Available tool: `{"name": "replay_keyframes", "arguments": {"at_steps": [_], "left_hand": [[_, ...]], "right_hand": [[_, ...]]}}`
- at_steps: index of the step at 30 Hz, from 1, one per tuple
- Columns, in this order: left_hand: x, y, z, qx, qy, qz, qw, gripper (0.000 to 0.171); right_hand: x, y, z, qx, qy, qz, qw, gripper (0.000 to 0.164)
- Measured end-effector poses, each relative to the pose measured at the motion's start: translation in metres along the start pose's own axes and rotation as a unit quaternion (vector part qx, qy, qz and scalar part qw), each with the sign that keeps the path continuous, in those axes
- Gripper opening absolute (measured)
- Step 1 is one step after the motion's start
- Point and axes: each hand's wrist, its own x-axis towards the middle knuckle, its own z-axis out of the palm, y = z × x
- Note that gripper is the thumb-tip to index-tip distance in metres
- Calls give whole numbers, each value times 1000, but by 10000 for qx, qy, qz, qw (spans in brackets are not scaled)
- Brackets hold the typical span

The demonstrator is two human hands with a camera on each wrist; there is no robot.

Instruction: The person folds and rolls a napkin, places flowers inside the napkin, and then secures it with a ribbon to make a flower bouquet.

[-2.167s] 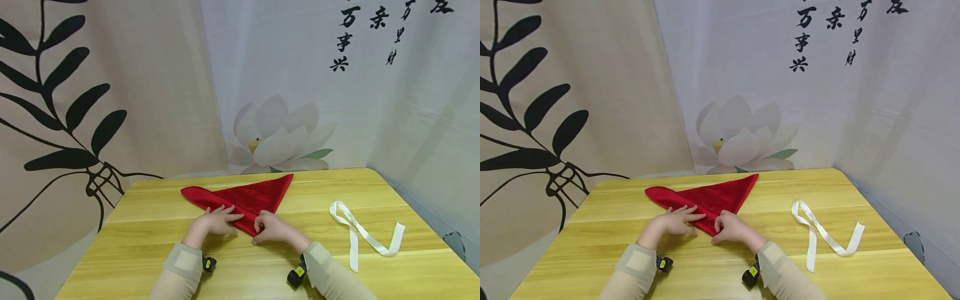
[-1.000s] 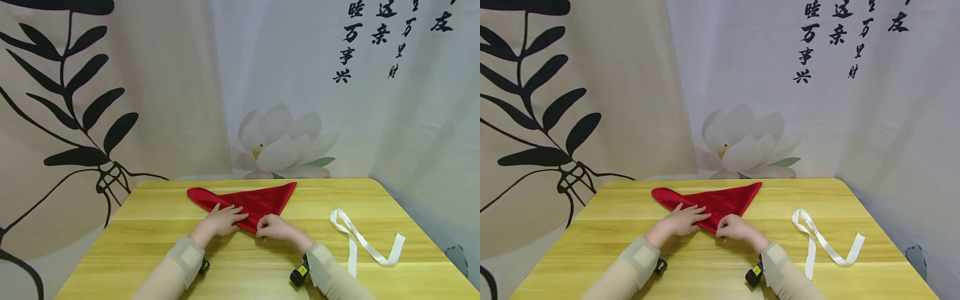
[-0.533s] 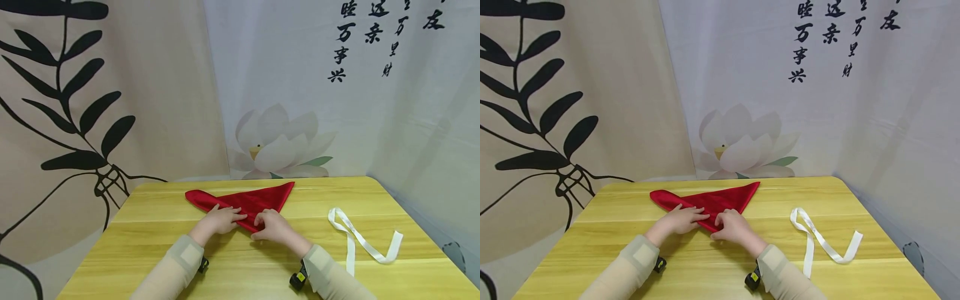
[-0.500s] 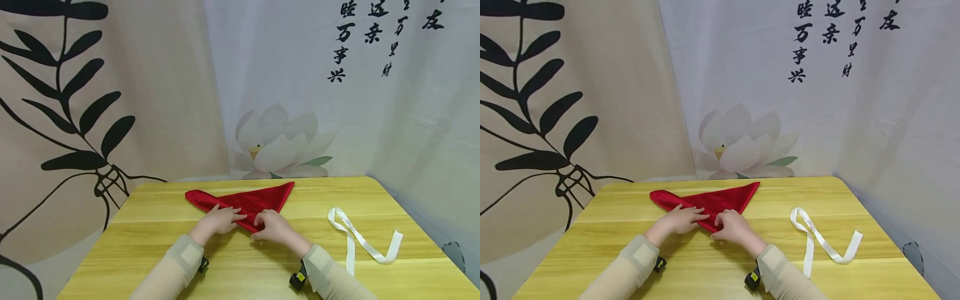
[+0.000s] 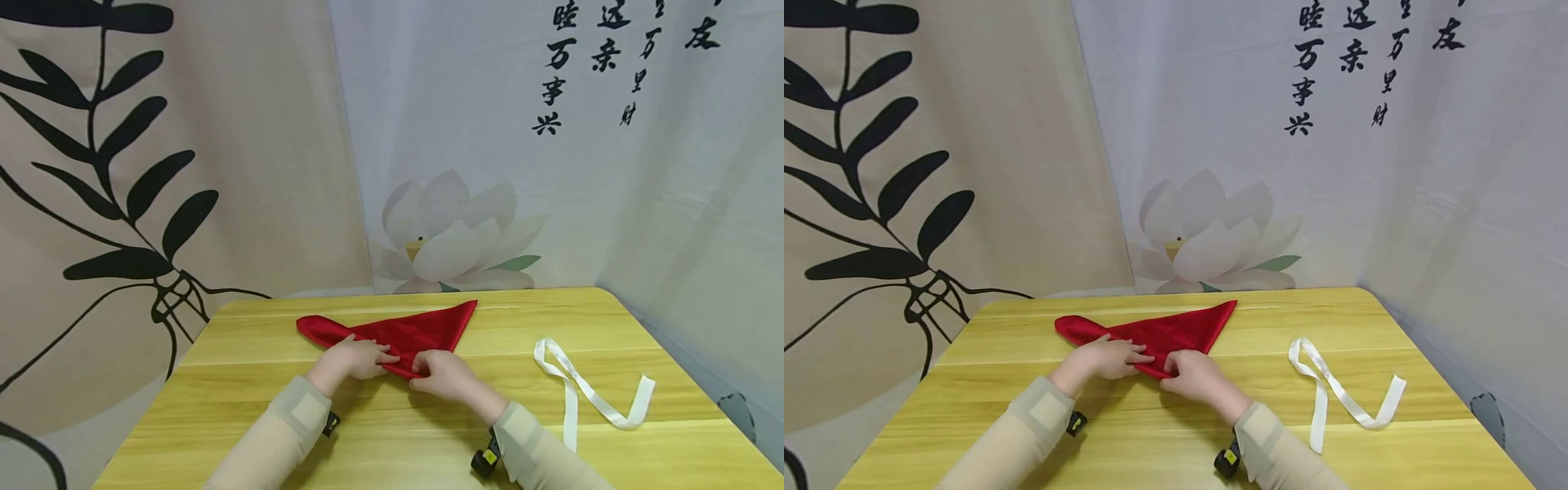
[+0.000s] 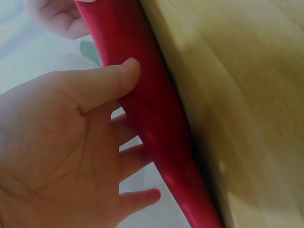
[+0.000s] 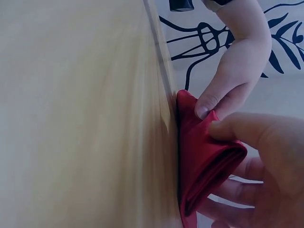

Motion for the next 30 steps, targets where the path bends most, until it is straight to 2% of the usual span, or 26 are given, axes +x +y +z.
{"name": "replay_keyframes", "arguments": {"at_steps": [5, 10, 16, 22, 26, 30], "left_hand": [[-2, 0, -3, -96, -95, 10, 9999, 41], [0, -4, -5, -218, -33, 179, 9996, 42], [5, -12, -3, -312, 280, 270, 9988, 43], [12, -18, -2, -307, 591, 174, 9976, 42], [14, -20, -5, -508, 520, 149, 9972, 40], [16, -20, -14, -781, 303, 206, 9963, 32]], "right_hand": [[0, -1, 1, -1, 50, -13, 10000, 10], [1, 1, 2, -61, 276, -32, 9996, 9], [1, 5, 2, -105, 429, 32, 9990, 9], [1, 9, 0, 251, 397, 216, 9987, 4], [1, 12, -2, 585, 322, 428, 9968, 5], [1, 14, -4, 917, 318, 517, 9939, 4]]}}
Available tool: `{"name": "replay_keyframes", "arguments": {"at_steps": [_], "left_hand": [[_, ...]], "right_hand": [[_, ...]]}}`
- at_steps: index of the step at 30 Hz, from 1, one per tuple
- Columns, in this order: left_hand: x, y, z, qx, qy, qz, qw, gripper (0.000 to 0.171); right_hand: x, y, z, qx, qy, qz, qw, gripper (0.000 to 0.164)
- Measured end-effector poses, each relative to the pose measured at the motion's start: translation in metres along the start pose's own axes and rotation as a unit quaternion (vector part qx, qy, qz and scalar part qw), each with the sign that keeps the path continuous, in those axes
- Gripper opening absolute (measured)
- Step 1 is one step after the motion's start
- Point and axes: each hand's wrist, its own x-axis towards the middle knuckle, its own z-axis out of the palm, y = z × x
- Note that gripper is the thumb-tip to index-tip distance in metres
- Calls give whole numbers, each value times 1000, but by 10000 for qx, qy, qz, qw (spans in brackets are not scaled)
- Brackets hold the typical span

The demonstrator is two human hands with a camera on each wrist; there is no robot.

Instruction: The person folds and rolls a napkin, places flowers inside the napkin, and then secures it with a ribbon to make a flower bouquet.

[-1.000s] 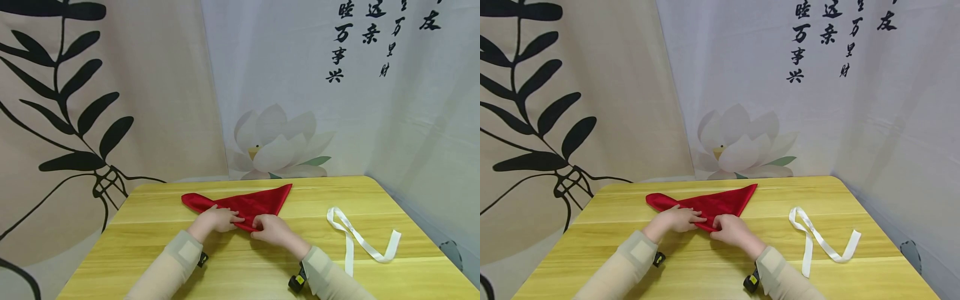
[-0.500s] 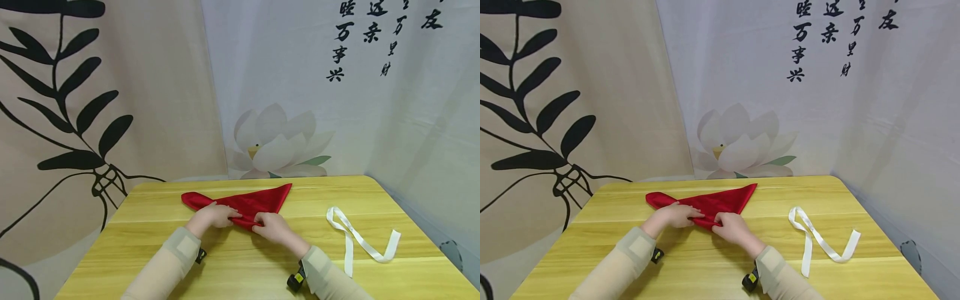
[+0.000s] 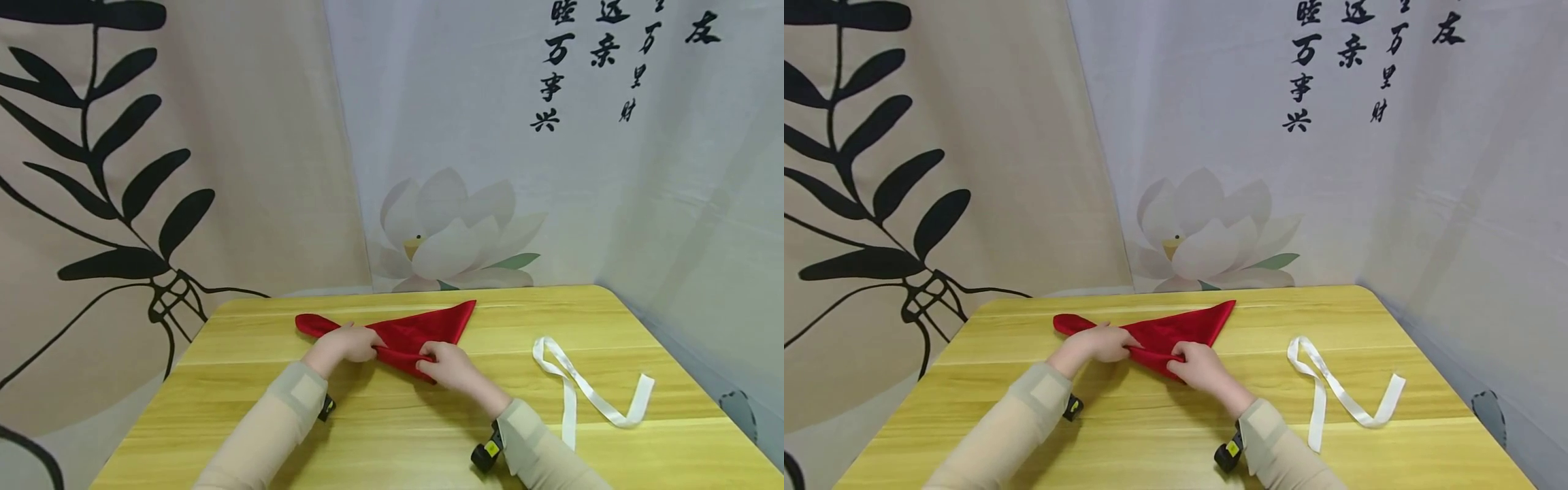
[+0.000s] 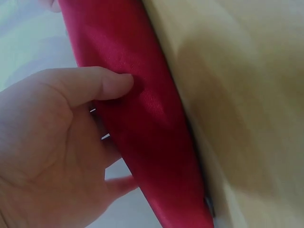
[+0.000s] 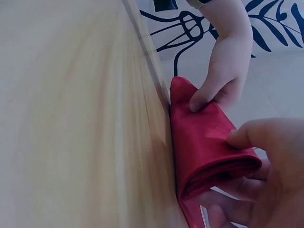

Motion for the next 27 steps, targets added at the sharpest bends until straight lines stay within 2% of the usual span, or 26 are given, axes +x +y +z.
{"name": "replay_keyframes", "arguments": {"at_steps": [6, 13, 21, 27], "left_hand": [[7, 1, -10, -36, -237, 134, 9996, 31], [17, 4, -20, -128, -266, 164, 9994, 28], [32, 2, -18, 17, 45, 22, 10000, 34], [42, 1, -10, 93, 356, -47, 9993, 36]], "right_hand": [[2, 4, -4, 341, 86, -39, 9994, 5], [5, 13, -5, 565, 344, 135, 9977, 5], [4, 22, -5, 1143, 508, 595, 9904, 8], [5, 33, -5, 1106, 581, 762, 9892, 9]]}}
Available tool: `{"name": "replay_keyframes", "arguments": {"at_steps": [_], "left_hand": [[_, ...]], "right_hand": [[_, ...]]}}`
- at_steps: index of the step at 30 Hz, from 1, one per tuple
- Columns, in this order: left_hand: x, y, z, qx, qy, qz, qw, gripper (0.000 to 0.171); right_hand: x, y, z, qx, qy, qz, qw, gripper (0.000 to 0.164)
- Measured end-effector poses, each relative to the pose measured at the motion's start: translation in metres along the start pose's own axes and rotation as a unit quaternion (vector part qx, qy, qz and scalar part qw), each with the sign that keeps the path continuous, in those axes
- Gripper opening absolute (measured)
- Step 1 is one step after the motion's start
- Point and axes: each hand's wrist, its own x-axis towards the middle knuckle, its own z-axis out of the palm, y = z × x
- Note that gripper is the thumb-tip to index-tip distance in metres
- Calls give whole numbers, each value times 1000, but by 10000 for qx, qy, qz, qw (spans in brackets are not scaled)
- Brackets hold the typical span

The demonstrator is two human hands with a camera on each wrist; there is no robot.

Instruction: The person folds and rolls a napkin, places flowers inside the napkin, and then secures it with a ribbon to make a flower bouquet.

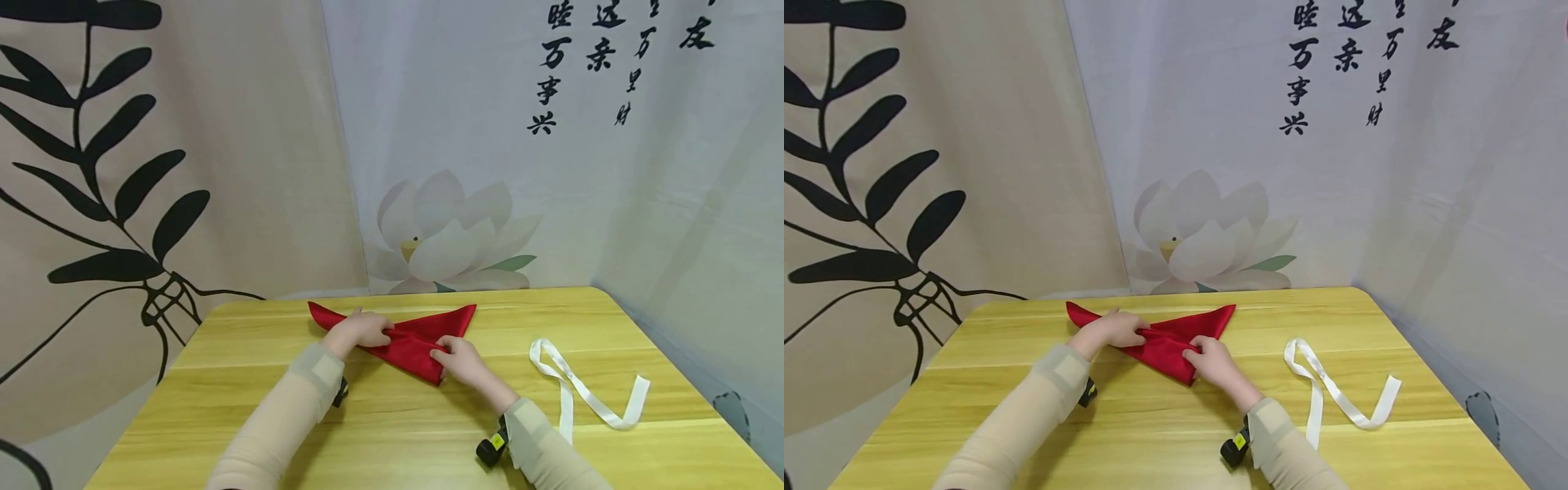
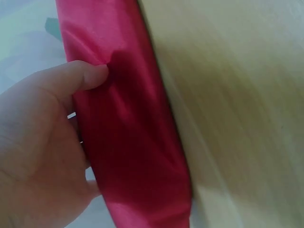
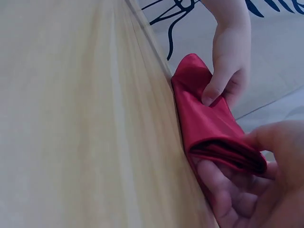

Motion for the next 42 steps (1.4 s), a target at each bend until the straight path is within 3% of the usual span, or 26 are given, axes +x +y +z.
{"name": "replay_keyframes", "arguments": {"at_steps": [12, 20, 26, 31, 37, 42], "left_hand": [[11, -2, 16, 185, 545, 22, 9983, 36], [9, -1, 22, 457, 836, 48, 9954, 37], [9, 1, 26, 745, 952, -48, 9927, 41], [8, 5, 27, 838, 1025, -113, 9911, 42], [-1, 20, 26, 787, 839, 53, 9933, 50], [-13, 35, 26, 783, 165, 282, 9964, 59]], "right_hand": [[2, 10, -6, -229, -111, 166, 9995, 10], [1, 11, -10, -588, -128, 251, 9979, 15], [2, 7, -12, -1122, 181, -295, 9931, 23], [1, 3, -11, -1272, -17, -700, 9894, 16], [1, 1, -10, -1392, -299, -864, 9860, 13], [1, 2, -10, -1419, -495, -894, 9846, 11]]}}
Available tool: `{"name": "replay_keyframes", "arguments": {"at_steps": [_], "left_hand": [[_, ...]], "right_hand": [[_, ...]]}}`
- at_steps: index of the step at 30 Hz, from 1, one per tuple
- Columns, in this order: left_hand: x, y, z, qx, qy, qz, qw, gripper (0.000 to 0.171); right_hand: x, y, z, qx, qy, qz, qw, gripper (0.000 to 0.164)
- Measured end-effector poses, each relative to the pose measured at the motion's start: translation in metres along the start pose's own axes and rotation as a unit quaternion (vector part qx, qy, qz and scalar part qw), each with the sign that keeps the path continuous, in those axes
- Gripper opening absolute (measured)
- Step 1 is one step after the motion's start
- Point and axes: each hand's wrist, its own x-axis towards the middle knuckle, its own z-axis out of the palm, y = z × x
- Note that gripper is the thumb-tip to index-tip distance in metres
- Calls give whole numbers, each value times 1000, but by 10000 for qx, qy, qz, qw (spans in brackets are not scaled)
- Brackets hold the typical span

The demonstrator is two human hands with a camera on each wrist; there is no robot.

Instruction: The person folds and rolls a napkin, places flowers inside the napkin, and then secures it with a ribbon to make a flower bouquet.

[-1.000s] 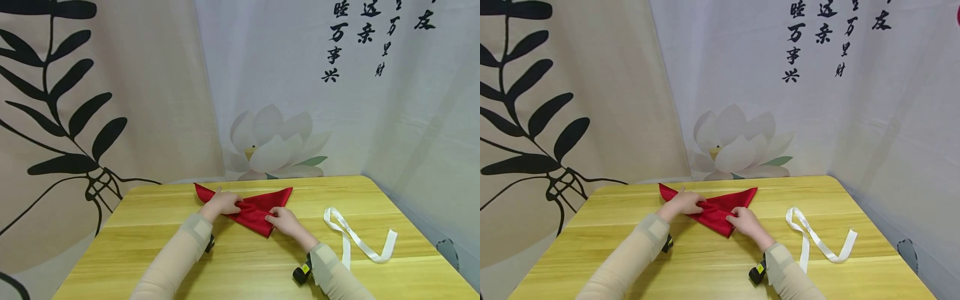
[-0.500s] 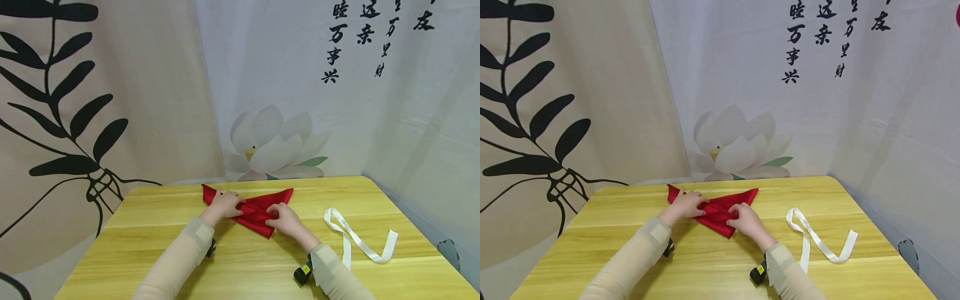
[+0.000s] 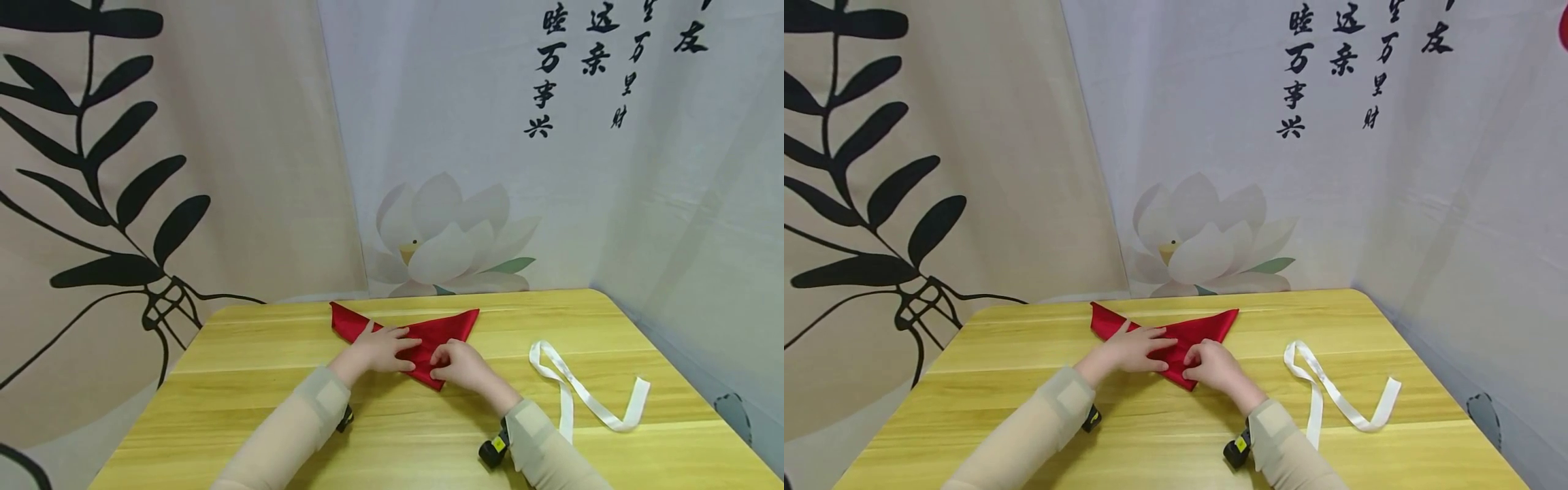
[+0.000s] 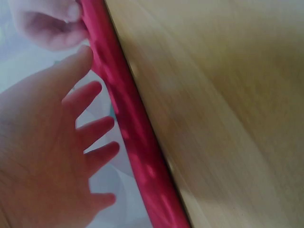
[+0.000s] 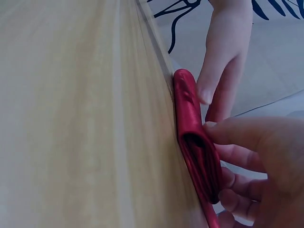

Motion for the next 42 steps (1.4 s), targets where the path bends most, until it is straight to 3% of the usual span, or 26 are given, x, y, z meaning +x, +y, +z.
{"name": "replay_keyframes", "arguments": {"at_steps": [5, 13, 28, 42], "left_hand": [[-13, 7, -2, -265, -674, 22, 9974, 61], [-24, -13, 6, -774, -1062, -299, 9909, 64], [-24, -48, 6, -1454, -1025, -971, 9793, 67], [-24, -53, 3, -1437, -1047, -994, 9790, 65]], "right_hand": [[-1, 2, 2, -20, -116, -15, 9999, 12], [-2, 2, 2, 77, -184, 23, 9998, 13], [-5, 1, 1, 276, -386, 97, 9988, 20], [-6, -1, -1, 202, -453, 97, 9987, 22]]}}
